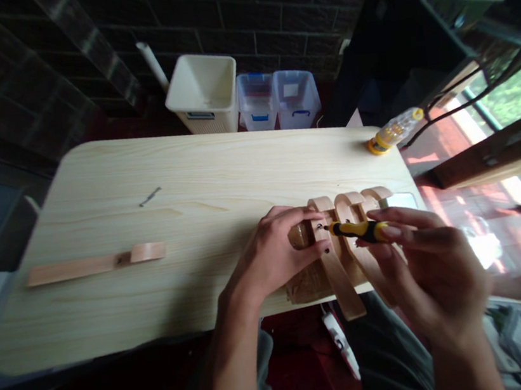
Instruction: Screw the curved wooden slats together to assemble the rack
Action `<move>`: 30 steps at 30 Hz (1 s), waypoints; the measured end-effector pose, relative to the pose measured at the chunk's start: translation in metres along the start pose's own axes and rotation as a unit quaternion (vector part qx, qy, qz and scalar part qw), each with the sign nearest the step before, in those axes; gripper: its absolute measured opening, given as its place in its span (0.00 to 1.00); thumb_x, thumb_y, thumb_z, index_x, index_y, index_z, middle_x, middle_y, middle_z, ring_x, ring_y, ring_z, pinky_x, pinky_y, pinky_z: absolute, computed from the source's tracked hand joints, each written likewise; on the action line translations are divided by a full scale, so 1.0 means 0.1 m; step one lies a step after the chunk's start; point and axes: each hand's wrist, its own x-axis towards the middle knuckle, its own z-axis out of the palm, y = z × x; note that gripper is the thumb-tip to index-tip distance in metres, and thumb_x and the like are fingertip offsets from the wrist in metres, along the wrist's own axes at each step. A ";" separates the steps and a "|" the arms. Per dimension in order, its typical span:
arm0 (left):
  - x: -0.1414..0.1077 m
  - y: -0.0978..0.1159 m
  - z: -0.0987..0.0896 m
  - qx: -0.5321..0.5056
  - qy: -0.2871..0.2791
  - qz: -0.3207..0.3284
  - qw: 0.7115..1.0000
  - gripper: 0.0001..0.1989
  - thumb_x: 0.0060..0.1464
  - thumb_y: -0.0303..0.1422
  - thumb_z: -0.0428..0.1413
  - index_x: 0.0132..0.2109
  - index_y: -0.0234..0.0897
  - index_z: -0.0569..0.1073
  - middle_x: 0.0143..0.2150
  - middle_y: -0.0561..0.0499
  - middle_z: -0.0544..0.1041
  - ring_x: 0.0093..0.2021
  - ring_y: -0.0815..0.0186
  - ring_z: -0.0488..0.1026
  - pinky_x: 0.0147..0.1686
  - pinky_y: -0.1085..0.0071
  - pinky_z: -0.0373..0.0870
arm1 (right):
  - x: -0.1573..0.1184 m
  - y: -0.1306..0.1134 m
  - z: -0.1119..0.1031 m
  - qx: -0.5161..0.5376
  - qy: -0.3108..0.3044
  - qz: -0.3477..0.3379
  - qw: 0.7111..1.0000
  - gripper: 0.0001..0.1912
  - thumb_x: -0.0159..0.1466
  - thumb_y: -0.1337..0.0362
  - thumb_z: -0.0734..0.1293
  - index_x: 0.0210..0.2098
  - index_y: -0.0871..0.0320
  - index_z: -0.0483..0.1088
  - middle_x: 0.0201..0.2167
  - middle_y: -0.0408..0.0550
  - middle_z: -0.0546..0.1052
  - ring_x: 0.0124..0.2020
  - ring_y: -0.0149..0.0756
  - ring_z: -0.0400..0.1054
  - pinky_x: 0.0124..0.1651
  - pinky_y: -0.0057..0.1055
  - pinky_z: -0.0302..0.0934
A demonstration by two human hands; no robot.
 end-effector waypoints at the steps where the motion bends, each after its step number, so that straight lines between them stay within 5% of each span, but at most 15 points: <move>1: 0.00 0.00 0.00 -0.001 -0.001 0.000 1.000 0.18 0.58 0.38 0.71 0.55 0.49 0.84 0.56 0.50 0.84 0.58 0.55 0.79 0.62 0.58 0.76 | 0.00 -0.02 0.01 0.005 -0.003 -0.001 1.000 0.13 0.68 0.70 0.75 0.51 0.50 0.78 0.59 0.54 0.81 0.59 0.52 0.80 0.52 0.50 0.84; 30: -0.01 -0.02 0.00 -0.001 0.005 -0.009 1.000 0.20 0.57 0.40 0.72 0.57 0.51 0.84 0.55 0.52 0.84 0.58 0.58 0.80 0.60 0.61 0.76 | 0.01 0.01 0.06 0.004 -0.012 -0.029 1.000 0.18 0.67 0.76 0.74 0.51 0.48 0.79 0.57 0.51 0.82 0.56 0.48 0.81 0.48 0.45 0.84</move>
